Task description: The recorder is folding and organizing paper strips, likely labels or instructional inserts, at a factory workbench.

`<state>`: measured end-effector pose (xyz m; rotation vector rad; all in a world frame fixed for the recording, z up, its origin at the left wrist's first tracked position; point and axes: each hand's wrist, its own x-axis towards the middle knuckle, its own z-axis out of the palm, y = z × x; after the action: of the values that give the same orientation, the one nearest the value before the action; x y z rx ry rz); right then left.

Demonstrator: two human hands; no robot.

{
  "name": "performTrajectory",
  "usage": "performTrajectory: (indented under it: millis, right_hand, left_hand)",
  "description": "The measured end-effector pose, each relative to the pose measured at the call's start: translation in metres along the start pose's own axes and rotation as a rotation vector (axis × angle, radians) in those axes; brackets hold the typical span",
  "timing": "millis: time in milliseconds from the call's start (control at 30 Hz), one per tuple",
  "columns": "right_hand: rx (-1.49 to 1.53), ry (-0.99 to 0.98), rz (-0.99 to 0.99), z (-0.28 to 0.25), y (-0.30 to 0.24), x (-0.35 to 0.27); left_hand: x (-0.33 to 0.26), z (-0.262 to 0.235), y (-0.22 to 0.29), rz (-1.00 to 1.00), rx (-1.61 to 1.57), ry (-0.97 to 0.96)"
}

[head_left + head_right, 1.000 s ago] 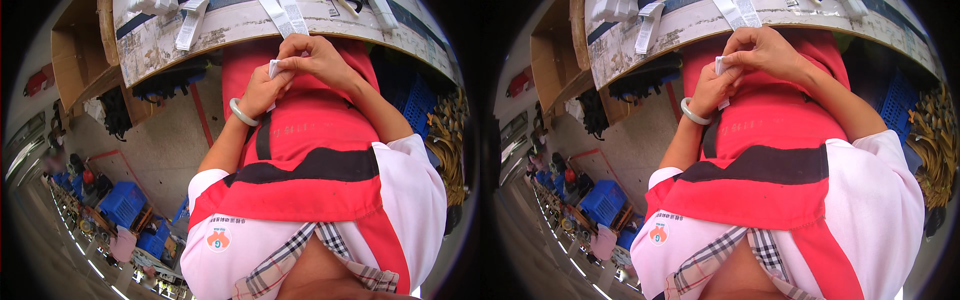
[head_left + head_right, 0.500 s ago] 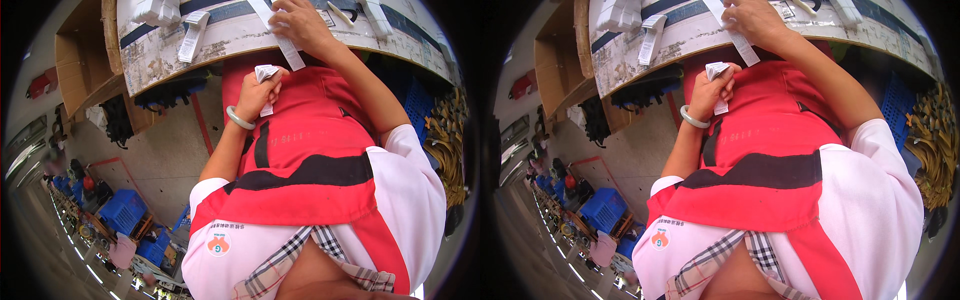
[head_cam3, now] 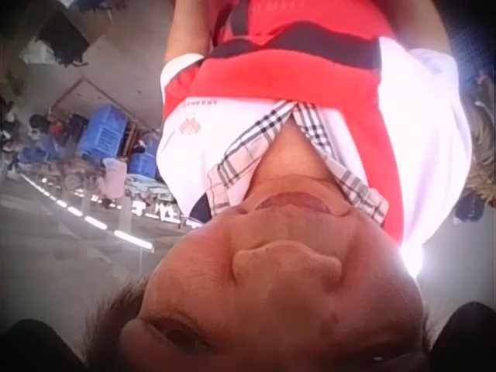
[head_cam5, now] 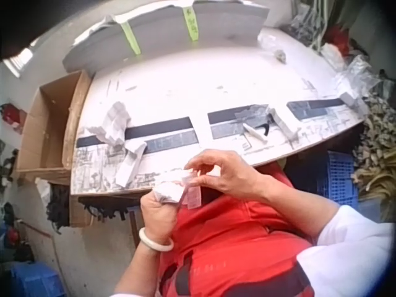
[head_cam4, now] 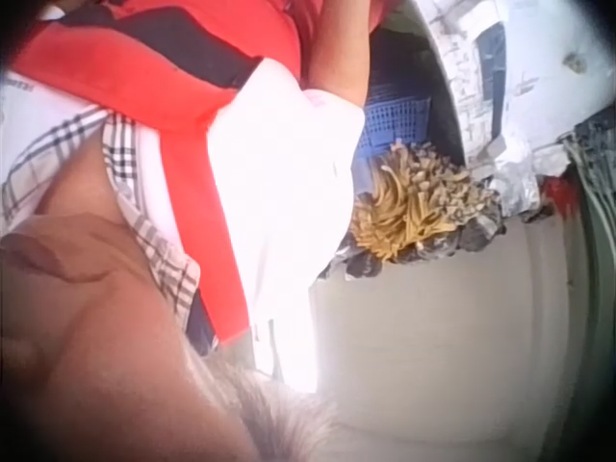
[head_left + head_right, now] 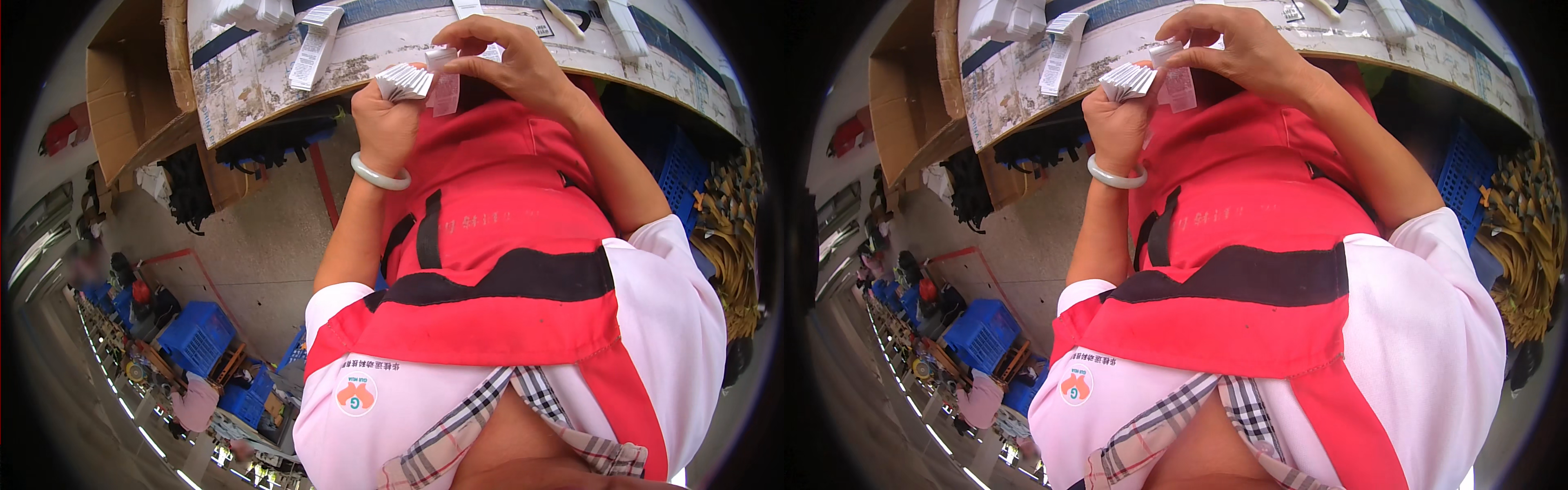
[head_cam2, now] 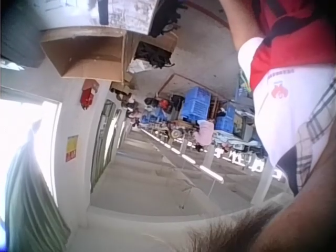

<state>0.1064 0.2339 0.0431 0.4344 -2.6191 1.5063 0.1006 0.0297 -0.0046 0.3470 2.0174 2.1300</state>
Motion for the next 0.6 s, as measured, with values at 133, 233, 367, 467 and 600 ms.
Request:
performTrajectory:
  millis: [133,233,367,467,600]
  right_hand:
    - [-0.034,-0.021,-0.039,0.002,0.016,-0.011]
    - [0.057,-0.011,-0.027,0.004,0.018,-0.015]
    - [0.165,-0.046,0.073,0.007,0.017,-0.016]
    - [0.176,-0.060,0.082,0.007,0.013,-0.015]
    - [0.110,-0.062,0.039,0.006,0.014,-0.017]
  left_hand:
    - [-0.005,0.005,0.007,-0.270,-0.115,0.006]
    - [-0.004,0.009,0.006,-0.148,-0.138,0.001]
    - [-0.001,0.007,0.002,-0.059,-0.083,-0.005]
    - [-0.003,0.003,-0.003,-0.031,-0.098,-0.008]
    - [-0.004,0.006,0.002,-0.127,-0.186,0.003]
